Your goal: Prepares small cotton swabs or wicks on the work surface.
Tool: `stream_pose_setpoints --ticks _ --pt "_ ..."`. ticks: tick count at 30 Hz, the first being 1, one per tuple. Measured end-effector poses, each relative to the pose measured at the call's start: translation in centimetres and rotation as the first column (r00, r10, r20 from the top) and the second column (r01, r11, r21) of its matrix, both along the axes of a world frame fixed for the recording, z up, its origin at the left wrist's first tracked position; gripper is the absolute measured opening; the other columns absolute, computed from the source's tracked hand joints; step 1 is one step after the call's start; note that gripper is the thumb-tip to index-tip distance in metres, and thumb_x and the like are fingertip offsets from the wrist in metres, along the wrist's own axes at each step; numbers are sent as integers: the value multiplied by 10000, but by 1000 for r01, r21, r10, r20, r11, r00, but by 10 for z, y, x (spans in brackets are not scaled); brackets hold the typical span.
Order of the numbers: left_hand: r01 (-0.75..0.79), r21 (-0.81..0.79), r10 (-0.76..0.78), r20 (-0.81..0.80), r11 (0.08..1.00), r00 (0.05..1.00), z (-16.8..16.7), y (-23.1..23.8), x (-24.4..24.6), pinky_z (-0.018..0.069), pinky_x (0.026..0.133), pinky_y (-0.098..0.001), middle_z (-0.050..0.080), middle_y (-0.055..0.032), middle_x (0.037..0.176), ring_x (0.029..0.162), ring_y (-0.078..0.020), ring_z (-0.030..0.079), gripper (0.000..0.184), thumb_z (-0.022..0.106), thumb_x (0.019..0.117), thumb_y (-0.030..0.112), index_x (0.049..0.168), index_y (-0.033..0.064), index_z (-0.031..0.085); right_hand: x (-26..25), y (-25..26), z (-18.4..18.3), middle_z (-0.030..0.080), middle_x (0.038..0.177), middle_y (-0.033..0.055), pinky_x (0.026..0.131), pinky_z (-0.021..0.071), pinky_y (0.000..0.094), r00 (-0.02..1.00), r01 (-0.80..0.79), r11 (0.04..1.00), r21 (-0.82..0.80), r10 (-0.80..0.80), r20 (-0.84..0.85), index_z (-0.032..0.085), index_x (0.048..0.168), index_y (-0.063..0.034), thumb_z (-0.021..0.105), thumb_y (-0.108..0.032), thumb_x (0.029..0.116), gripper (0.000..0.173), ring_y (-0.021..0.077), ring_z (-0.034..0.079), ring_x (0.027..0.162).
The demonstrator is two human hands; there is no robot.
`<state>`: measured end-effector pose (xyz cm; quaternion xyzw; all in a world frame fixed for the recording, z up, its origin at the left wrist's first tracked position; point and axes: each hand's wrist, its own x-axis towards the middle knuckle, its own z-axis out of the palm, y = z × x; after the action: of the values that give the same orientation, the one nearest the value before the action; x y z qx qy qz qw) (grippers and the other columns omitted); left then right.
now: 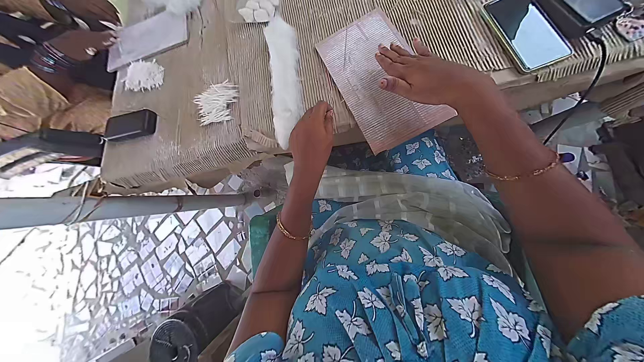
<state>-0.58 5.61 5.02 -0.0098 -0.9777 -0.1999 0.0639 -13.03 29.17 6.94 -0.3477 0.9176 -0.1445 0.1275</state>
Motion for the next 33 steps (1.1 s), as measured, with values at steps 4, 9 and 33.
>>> stream_pose_setpoints --ticks 4,9,33 --pt "-24 -32 26 54 999 998 0 3 -14 543 802 -571 690 -203 1064 976 -385 690 265 456 1110 203 1194 38 645 -24 -26 -20 144 1715 161 1257 -24 613 999 -20 993 120 24 -33 187 1636 -21 136 -629 1061 838 312 103 1595" --pt "-23 8 23 31 1000 999 -5 2 -5 547 763 -531 653 -178 1061 921 -353 673 235 501 1095 194 1207 62 660 -7 -20 -26 122 1716 173 1254 -22 617 999 -12 988 155 18 -33 153 1639 -14 163 -666 1043 883 317 86 1596" --pt "0 -18 0 -14 1000 1000 -11 -7 -13 534 843 -539 683 -195 1072 1006 -369 684 230 541 1068 163 1161 32 705 3 -29 -24 105 1717 177 1254 -17 608 999 -7 987 163 12 -30 128 1636 2 231 -691 1030 926 318 82 1596"
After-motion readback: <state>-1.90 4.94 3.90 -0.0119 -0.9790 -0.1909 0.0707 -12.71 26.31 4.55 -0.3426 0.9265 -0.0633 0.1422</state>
